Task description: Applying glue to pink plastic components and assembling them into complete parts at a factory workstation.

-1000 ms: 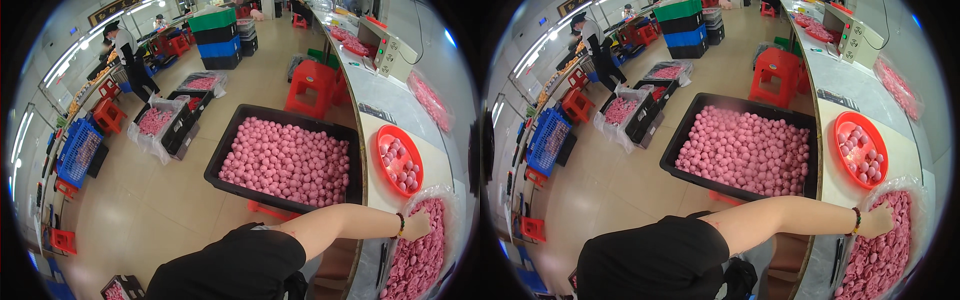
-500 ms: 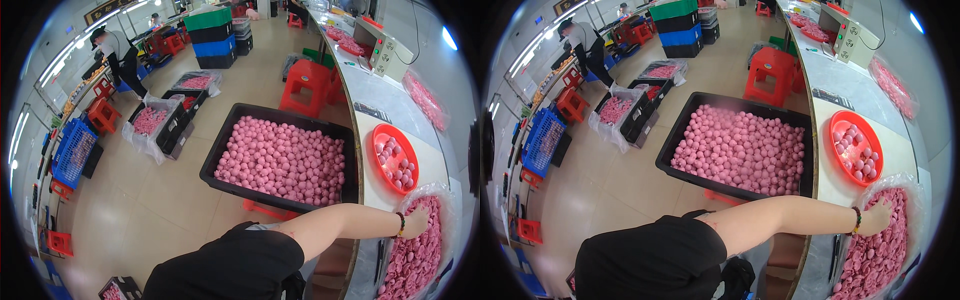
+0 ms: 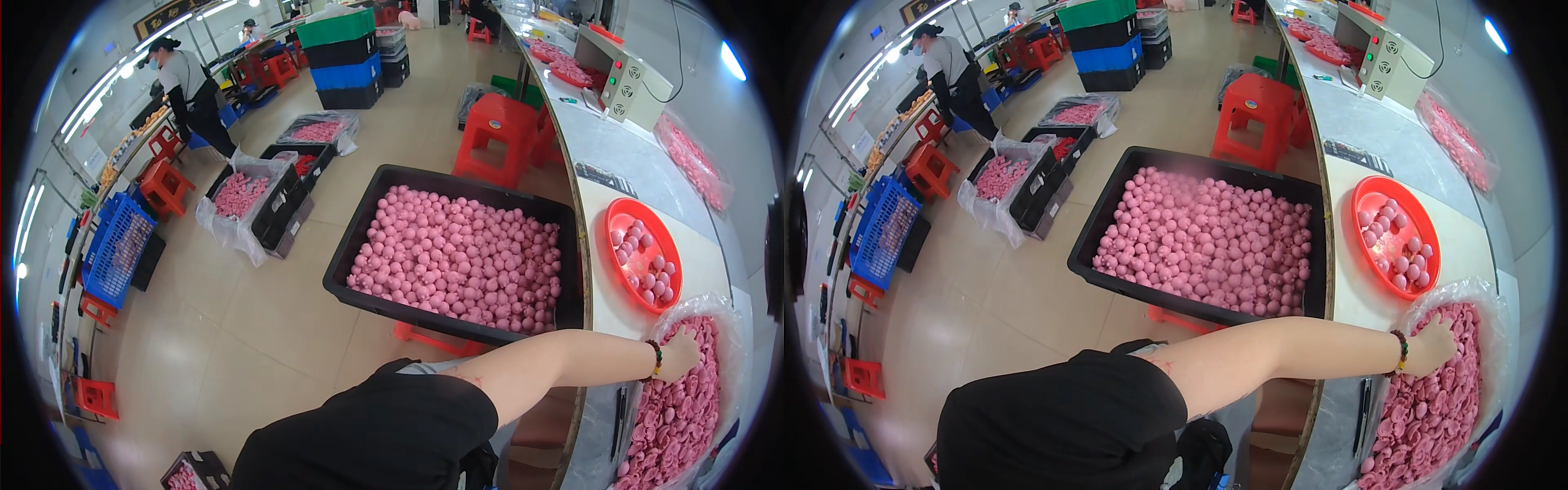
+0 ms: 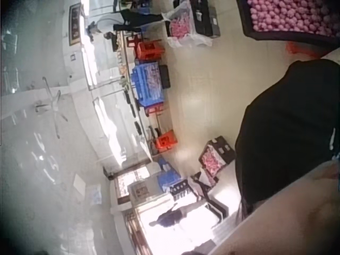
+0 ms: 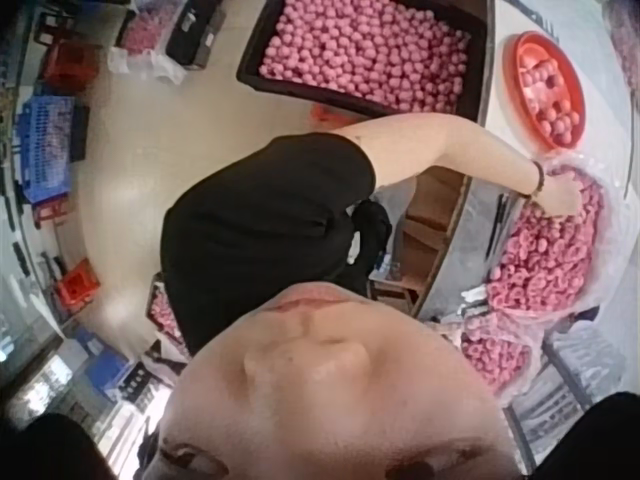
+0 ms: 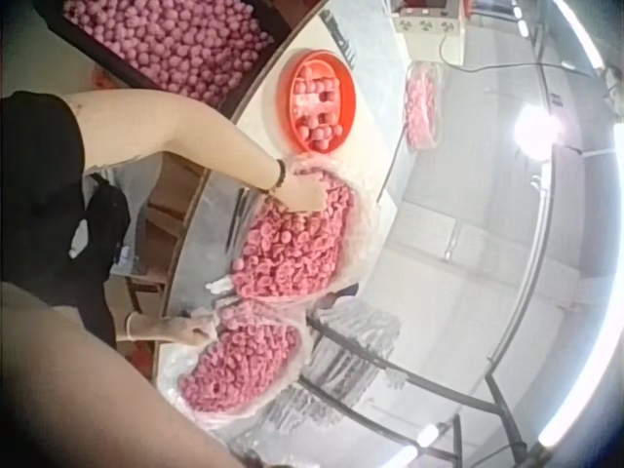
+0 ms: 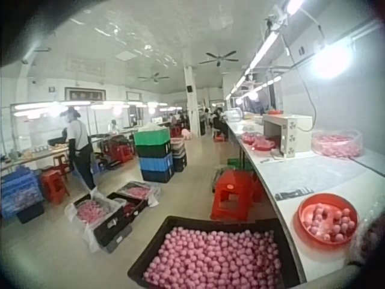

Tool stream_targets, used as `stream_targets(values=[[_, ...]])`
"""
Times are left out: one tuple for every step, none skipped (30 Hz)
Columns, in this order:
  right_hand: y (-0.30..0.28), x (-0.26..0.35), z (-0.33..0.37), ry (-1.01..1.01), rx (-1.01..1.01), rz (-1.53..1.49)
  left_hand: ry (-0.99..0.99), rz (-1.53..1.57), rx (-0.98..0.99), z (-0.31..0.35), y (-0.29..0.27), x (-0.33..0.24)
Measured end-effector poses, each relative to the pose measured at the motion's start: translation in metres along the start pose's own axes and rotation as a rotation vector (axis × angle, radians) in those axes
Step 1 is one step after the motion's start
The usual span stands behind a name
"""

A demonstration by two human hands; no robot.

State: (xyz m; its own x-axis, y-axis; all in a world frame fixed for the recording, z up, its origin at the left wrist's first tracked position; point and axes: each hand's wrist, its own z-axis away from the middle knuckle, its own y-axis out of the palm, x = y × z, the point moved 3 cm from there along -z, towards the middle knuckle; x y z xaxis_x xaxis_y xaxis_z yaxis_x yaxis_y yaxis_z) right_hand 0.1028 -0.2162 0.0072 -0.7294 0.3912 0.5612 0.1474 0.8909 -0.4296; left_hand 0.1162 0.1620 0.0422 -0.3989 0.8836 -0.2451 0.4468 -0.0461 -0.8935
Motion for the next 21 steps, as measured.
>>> stream_targets(values=[[-0.001, 0.000, 0.000, -0.003, -0.001, 0.003, -0.003, 0.026, -0.040, 0.001, -0.001, 0.000], [-0.002, 0.002, 0.001, 0.035, -0.012, -0.011, 0.001, 0.053, -0.079, 0.001, -0.003, -0.002], [-0.004, 0.002, 0.003, 0.071, -0.024, -0.024, 0.009, 0.059, -0.080, 0.002, -0.003, -0.005], [0.005, -0.003, 0.000, 0.070, -0.032, -0.015, 0.009, 0.112, -0.211, 0.003, -0.008, -0.008], [0.023, 0.000, -0.009, -0.230, -0.038, -0.725, -0.005, 0.151, -0.331, 0.007, -0.013, -0.006], [0.028, 0.001, -0.012, -0.535, -0.049, -1.432, -0.010, 0.146, -0.324, 0.007, -0.017, -0.006], [0.021, -0.001, -0.008, -0.524, -0.048, -1.437, -0.109, 0.372, -0.401, 0.005, -0.023, -0.002], [0.012, 0.018, -0.004, -0.185, -0.060, -0.735, -0.208, 0.599, -0.482, 0.007, -0.028, 0.002], [0.004, 0.024, 0.001, 0.139, -0.073, -0.019, -0.202, 0.602, -0.478, 0.006, -0.032, -0.005], [0.002, 0.014, 0.003, 0.142, -0.077, -0.015, -0.175, 0.801, -0.597, 0.006, -0.036, -0.011], [-0.002, -0.001, 0.005, 0.076, -0.063, 0.045, -0.148, 0.996, -0.718, 0.008, -0.041, -0.016], [-0.005, -0.001, 0.004, 0.010, -0.050, 0.107, -0.148, 0.997, -0.714, 0.007, -0.041, -0.025], [-0.003, 0.001, 0.005, 0.013, -0.049, 0.109, -0.049, 1.127, -0.714, 0.007, -0.040, -0.036], [-0.001, 0.017, 0.003, 0.020, -0.064, 0.068, 0.052, 1.255, -0.714, 0.008, -0.039, -0.048], [0.001, 0.025, 0.000, 0.026, -0.077, 0.032, 0.049, 1.258, -0.714, 0.012, -0.036, -0.058], [-0.003, 0.007, 0.002, 0.025, -0.074, 0.034, 0.009, 1.481, -0.579, 0.018, -0.030, -0.070], [-0.008, -0.025, 0.006, 0.034, -0.040, 0.109, -0.033, 1.692, -0.440, 0.027, -0.027, -0.079], [-0.010, -0.034, 0.008, 0.049, -0.009, 0.189, -0.059, 1.822, -0.307, 0.040, -0.024, -0.089], [-0.010, -0.034, 0.007, 0.052, -0.008, 0.190, -0.086, 1.946, -0.168, 0.054, -0.023, -0.098], [-0.008, -0.029, 0.007, 0.051, -0.024, 0.173, -0.146, 1.979, -0.078, 0.068, -0.017, -0.104], [-0.007, -0.023, 0.007, 0.055, -0.045, 0.165, -0.204, 2.014, 0.025, 0.082, -0.016, -0.109]])
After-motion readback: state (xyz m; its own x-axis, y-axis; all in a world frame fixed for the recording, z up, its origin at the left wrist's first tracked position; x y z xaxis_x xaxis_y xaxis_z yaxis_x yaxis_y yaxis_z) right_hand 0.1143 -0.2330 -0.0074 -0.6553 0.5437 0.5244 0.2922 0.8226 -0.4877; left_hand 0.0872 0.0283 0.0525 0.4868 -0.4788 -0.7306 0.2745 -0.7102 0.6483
